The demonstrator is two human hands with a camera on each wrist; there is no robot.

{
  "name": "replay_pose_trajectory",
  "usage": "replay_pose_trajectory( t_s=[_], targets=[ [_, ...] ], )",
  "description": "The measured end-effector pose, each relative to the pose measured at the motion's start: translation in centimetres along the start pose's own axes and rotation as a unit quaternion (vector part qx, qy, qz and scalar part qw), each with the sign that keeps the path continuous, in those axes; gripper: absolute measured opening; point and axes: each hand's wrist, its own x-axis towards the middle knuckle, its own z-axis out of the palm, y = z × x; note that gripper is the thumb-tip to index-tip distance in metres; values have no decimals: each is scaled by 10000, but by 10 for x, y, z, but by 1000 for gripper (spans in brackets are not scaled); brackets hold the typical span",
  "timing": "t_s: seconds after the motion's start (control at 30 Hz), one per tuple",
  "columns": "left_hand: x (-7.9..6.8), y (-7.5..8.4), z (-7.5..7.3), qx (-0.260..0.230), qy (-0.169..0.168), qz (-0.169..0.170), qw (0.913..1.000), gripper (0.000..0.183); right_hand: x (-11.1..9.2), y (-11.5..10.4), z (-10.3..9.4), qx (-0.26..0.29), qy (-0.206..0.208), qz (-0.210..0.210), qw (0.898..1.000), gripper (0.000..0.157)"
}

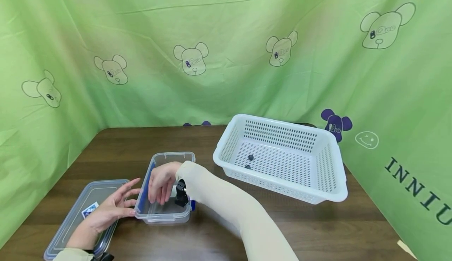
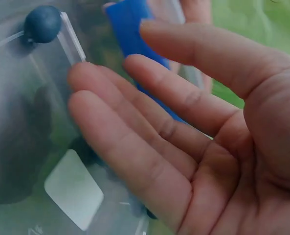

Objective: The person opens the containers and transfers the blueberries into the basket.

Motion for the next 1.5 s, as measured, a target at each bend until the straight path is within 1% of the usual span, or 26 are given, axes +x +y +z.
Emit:
replay_pose_trajectory(
  t_s=[0.17, 0.33, 0.5, 0.67, 0.8, 0.93, 1.1, 1.27, 1.4, 1.5],
  targets=[
    [-1, 2, 2, -32, -8, -57, 10000, 71, 7, -1, 12, -212, -147, 277, 9993, 6],
    [-1, 3, 2, -25, -19, -112, 9999, 71, 11, 1, 19, -222, -150, 382, 9989, 7],
    [-1, 2, 1, -11, -51, -75, 10000, 72, 16, 3, 20, -199, -125, 402, 9989, 7],
    [0, 2, 0, -16, -60, -40, 10000, 73, 23, 5, 19, -225, -260, 558, 9979, 3],
    [0, 1, 1, -23, -45, -60, 10000, 74, 26, 7, 21, -318, -447, 700, 9960, 7],
    [1, 1, 2, -38, -31, -74, 10000, 73, 27, 6, 24, -401, -591, 789, 9943, 10],
    [2, 1, 2, -113, -102, 31, 9999, 73, 25, 3, 26, -530, -584, 874, 9930, 10],
    [0, 1, 1, -140, -127, 18, 9998, 72, 25, 4, 25, -486, -623, 841, 9933, 9],
    [0, 1, 0, -101, -120, -19, 9999, 72, 20, 3, 21, -574, -667, 669, 9939, 6],
    [-1, 2, 0, -69, -87, -73, 9999, 72, 14, 0, 15, -498, -649, 533, 9952, 4]
  ],
)
